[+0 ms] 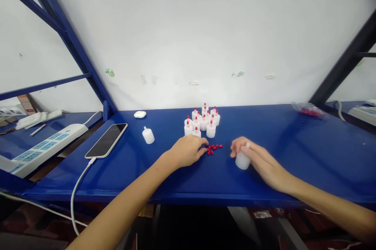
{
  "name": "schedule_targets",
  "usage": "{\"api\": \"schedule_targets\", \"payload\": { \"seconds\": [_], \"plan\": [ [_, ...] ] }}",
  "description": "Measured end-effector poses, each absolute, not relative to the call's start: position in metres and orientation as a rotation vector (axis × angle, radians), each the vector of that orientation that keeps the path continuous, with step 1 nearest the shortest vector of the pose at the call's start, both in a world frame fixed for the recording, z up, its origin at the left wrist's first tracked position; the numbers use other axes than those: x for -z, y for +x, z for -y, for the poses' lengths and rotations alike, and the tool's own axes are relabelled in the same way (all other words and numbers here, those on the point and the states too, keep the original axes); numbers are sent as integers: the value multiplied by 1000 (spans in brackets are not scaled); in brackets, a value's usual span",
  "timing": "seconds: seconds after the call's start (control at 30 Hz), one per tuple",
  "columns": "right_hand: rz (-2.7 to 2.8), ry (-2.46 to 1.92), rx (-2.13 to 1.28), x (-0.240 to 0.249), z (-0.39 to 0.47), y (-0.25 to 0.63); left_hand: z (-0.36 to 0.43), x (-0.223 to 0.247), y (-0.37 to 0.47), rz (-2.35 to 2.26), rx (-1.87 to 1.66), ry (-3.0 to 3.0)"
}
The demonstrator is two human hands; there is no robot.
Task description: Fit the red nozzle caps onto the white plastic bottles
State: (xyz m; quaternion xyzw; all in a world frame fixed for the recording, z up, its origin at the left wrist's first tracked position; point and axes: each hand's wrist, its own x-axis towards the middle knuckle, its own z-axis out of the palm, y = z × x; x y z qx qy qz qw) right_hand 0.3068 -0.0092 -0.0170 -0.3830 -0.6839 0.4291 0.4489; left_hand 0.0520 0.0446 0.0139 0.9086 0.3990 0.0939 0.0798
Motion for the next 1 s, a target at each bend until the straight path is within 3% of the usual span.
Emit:
{"api": "schedule_targets", "payload": {
  "seconds": [0.23,0.5,0.6,0.83,1.0],
  "plan": [
    [1922,-1061,-1069,4,14,302,-45,-7,45,-1102,-607,2812],
    [2141,-1031,-393,-7,-22,284,-67,-23,66,-563,-1349,2718],
    [2120,-987,-328,-16,-55,282,-70,-10,72,-483,-1558,2675],
    [2069,-687,-266,-15,-69,270,-55,-3,68,-663,-1795,2377],
    [2140,-634,-64,-5,-66,271,-47,-11,70,-567,-1778,2491]
  ]
}}
